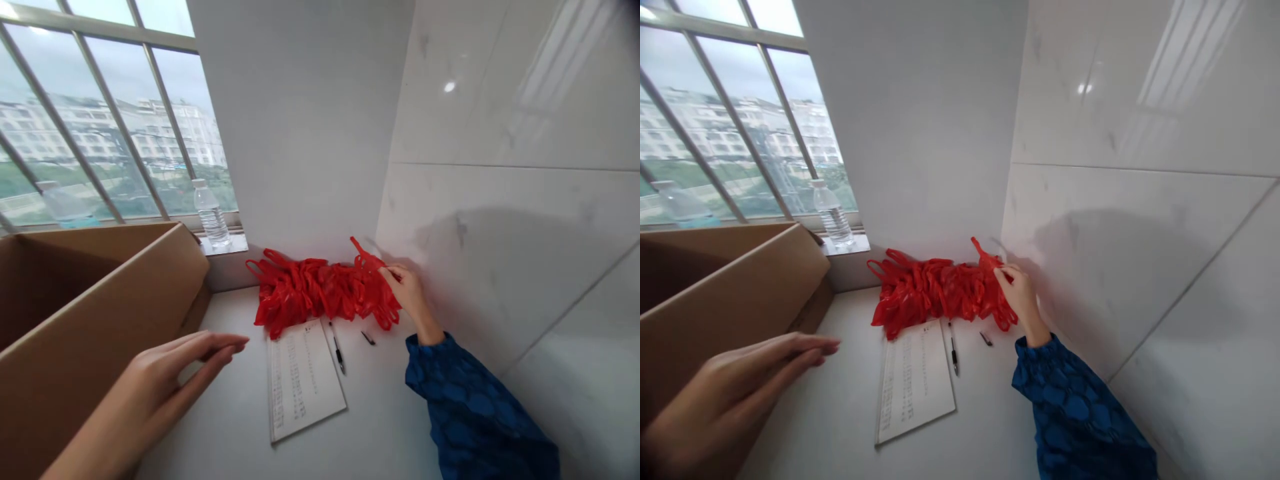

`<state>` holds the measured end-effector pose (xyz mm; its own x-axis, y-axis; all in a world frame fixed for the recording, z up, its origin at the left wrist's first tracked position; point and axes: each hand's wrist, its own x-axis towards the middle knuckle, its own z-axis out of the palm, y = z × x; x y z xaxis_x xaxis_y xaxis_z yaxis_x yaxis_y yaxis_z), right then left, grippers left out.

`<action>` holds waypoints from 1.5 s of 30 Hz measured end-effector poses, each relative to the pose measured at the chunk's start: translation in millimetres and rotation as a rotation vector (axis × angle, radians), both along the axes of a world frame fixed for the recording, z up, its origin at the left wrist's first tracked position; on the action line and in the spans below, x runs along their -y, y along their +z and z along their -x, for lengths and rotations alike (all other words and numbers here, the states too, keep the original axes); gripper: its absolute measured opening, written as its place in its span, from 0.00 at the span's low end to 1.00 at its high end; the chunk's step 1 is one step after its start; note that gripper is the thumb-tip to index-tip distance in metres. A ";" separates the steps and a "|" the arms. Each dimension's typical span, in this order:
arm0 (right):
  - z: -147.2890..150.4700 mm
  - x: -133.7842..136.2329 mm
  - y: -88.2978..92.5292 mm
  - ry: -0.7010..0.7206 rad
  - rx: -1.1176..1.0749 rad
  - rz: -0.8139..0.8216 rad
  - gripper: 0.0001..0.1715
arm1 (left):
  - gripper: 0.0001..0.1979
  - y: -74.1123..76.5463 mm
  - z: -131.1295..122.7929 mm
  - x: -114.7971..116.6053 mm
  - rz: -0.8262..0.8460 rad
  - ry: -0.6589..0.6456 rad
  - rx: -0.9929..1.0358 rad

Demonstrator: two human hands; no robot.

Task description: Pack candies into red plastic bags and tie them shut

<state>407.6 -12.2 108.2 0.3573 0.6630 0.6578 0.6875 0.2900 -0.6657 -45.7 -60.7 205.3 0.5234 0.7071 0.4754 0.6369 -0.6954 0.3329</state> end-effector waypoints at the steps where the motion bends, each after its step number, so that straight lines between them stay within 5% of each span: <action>1: 13.6 4.5 5.4 0.058 0.008 -0.005 0.18 | 0.13 -3.8 -5.3 -5.0 0.021 -0.018 -0.013; 6: 80.3 17.0 15.5 0.336 0.040 0.023 0.08 | 0.13 -19.1 -26.5 -21.9 0.042 0.017 0.038; 15: 141.1 18.7 -12.4 0.687 0.381 0.248 0.04 | 0.11 -49.7 -35.4 -41.4 -0.044 0.062 -0.003; 22: 140.8 37.9 1.6 0.560 0.401 0.333 0.07 | 0.12 -77.0 -53.6 -48.5 -0.018 0.000 -0.115; 29: 166.9 36.0 -17.7 0.435 0.553 0.387 0.08 | 0.11 -105.3 -66.7 -57.3 0.073 -0.034 -0.304; 36: 181.9 34.2 -29.0 0.347 0.485 0.403 0.23 | 0.05 -103.6 -70.0 -56.0 0.073 -0.044 -0.248; 41: 183.2 31.5 -29.6 0.429 0.354 0.395 0.07 | 0.06 -97.0 -70.6 -53.2 0.079 -0.046 -0.199; 45: 175.9 33.2 -21.8 0.439 0.352 0.346 0.06 | 0.07 -90.1 -64.3 -53.4 0.087 0.009 -0.154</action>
